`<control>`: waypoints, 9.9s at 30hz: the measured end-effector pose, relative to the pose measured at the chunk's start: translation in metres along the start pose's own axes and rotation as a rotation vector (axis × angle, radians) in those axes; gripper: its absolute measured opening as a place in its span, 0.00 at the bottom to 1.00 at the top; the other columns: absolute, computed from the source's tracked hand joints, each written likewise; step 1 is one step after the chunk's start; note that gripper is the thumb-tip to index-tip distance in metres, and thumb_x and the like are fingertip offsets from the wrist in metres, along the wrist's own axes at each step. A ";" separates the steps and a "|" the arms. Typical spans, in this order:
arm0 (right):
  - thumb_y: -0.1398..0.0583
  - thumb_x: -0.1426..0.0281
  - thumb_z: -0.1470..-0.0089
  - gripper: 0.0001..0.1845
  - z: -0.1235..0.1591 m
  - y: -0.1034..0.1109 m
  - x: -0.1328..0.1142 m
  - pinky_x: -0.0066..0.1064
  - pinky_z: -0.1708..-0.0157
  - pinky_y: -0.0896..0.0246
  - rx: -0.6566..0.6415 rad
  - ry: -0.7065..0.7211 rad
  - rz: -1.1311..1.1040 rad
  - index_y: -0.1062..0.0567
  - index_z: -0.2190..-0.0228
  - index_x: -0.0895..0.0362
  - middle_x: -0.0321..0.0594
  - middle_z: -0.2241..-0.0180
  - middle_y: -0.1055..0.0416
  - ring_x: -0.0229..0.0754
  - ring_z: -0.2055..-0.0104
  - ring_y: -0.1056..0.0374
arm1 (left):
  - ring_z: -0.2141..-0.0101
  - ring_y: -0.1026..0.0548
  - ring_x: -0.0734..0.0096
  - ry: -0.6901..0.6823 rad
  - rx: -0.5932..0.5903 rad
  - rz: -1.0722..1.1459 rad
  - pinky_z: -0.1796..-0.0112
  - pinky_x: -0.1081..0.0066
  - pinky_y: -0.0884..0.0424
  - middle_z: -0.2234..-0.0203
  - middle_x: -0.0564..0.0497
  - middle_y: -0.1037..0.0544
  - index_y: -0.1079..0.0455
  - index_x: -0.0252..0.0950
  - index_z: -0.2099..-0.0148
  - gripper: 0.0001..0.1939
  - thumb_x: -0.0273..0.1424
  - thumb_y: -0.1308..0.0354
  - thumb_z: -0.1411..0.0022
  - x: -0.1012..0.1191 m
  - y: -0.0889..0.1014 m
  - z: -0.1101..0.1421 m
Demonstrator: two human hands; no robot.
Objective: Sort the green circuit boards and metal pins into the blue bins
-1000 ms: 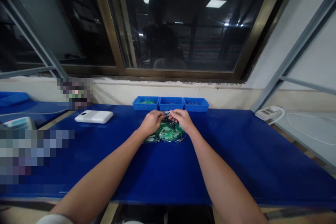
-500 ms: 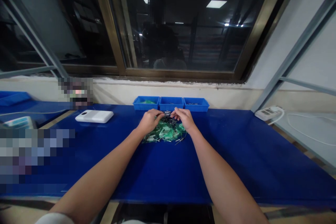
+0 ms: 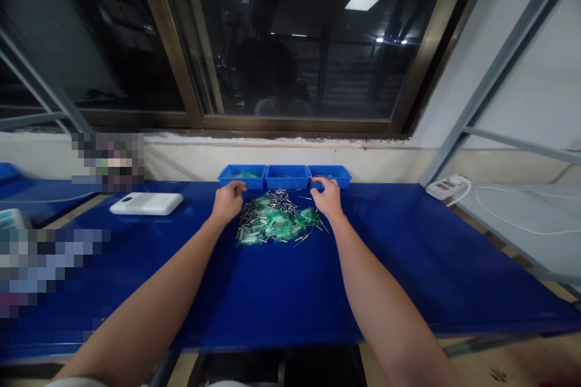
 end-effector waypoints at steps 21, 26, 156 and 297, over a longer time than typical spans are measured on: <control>0.42 0.66 0.57 0.33 -0.002 -0.018 0.024 0.50 0.52 0.48 -0.153 -0.115 0.280 0.36 0.46 0.55 0.43 0.41 0.44 0.59 0.46 0.48 | 0.61 0.26 0.50 0.230 -0.094 -0.235 0.63 0.62 0.33 0.65 0.39 0.23 0.29 0.36 0.60 0.16 0.35 0.57 0.39 -0.006 0.005 0.004; 0.40 0.65 0.59 0.40 0.000 -0.023 0.031 0.53 0.52 0.48 -0.227 -0.166 0.288 0.41 0.42 0.54 0.42 0.37 0.52 0.63 0.45 0.50 | 0.61 0.26 0.50 0.237 -0.103 -0.231 0.63 0.62 0.33 0.65 0.38 0.23 0.28 0.36 0.60 0.16 0.34 0.56 0.40 -0.007 0.003 0.005; 0.43 0.71 0.57 0.08 0.012 -0.027 0.019 0.31 0.65 0.39 -0.329 -0.108 0.098 0.23 0.77 0.54 0.37 0.72 0.25 0.42 0.68 0.31 | 0.57 0.26 0.64 0.071 -0.368 -0.236 0.54 0.71 0.33 0.59 0.51 0.22 0.26 0.41 0.56 0.19 0.24 0.50 0.49 -0.025 -0.015 -0.007; 0.61 0.43 0.46 0.40 -0.002 0.010 0.037 0.43 0.45 0.52 0.098 -0.191 -0.193 0.25 0.57 0.57 0.46 0.54 0.30 0.49 0.47 0.40 | 0.65 0.26 0.68 -0.237 -0.406 -0.128 0.61 0.74 0.33 0.65 0.50 0.21 0.24 0.38 0.64 0.15 0.23 0.51 0.47 -0.015 -0.025 0.000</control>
Point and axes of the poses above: each hand's wrist, its own z-axis away from the middle knuckle, its own y-axis out of the back of the hand, x = y × z, the point moved 6 cm from there along -z, towards the middle knuckle
